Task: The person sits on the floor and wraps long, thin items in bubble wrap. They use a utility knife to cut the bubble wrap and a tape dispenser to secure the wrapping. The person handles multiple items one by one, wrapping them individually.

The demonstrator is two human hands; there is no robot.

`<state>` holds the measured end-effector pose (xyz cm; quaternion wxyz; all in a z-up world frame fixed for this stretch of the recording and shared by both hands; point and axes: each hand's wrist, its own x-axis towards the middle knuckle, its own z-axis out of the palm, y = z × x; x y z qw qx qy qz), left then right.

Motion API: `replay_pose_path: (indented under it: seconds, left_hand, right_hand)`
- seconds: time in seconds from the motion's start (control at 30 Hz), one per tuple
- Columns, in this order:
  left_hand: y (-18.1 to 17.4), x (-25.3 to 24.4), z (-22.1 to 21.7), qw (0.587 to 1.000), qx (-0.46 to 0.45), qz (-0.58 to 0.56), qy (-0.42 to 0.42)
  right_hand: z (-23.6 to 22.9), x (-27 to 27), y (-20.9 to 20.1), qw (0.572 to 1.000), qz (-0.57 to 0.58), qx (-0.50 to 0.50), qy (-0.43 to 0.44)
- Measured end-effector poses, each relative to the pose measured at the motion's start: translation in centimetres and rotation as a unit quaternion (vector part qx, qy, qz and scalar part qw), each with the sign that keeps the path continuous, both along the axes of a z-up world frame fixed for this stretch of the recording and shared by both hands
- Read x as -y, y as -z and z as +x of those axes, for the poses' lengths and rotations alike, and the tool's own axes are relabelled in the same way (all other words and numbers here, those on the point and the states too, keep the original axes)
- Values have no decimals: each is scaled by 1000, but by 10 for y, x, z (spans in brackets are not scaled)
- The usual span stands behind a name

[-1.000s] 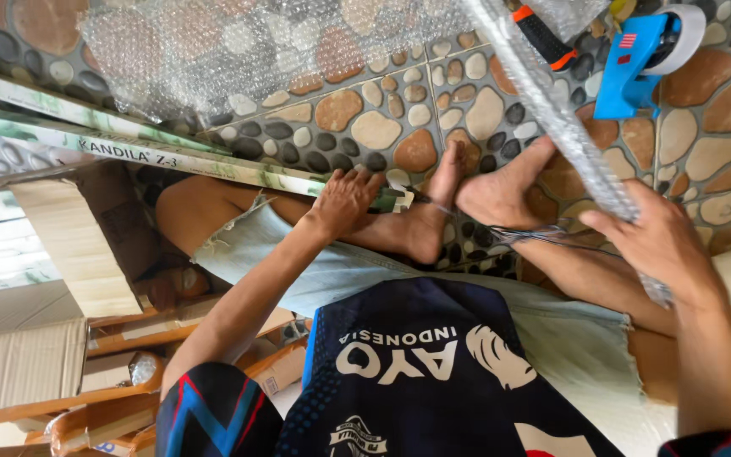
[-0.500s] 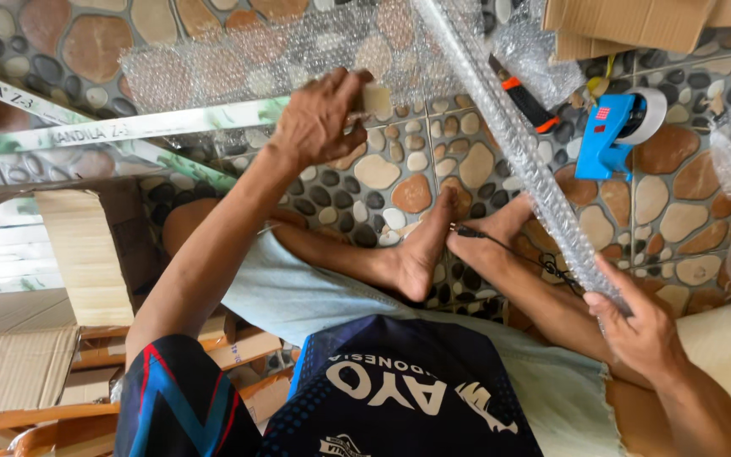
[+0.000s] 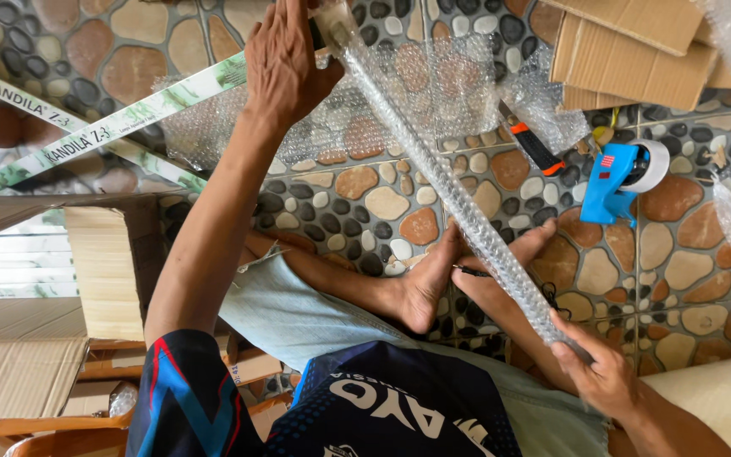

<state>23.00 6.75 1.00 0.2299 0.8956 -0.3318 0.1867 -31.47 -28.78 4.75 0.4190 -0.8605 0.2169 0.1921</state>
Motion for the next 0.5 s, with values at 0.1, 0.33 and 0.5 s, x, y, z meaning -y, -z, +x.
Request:
replay_pose_path:
  seconds: [0.1, 0.33, 0.5]
  left_hand:
    - [11, -15, 5, 992, 0, 124, 33]
    - [52, -47, -57, 954, 36, 241, 177]
    - [84, -74, -136, 950, 19, 230, 208]
  right_hand:
    - [-16, 38, -4, 995, 57, 68, -48]
    - [61, 81, -86, 955, -50, -291, 2]
    - [98, 124, -90, 937, -41, -345, -37]
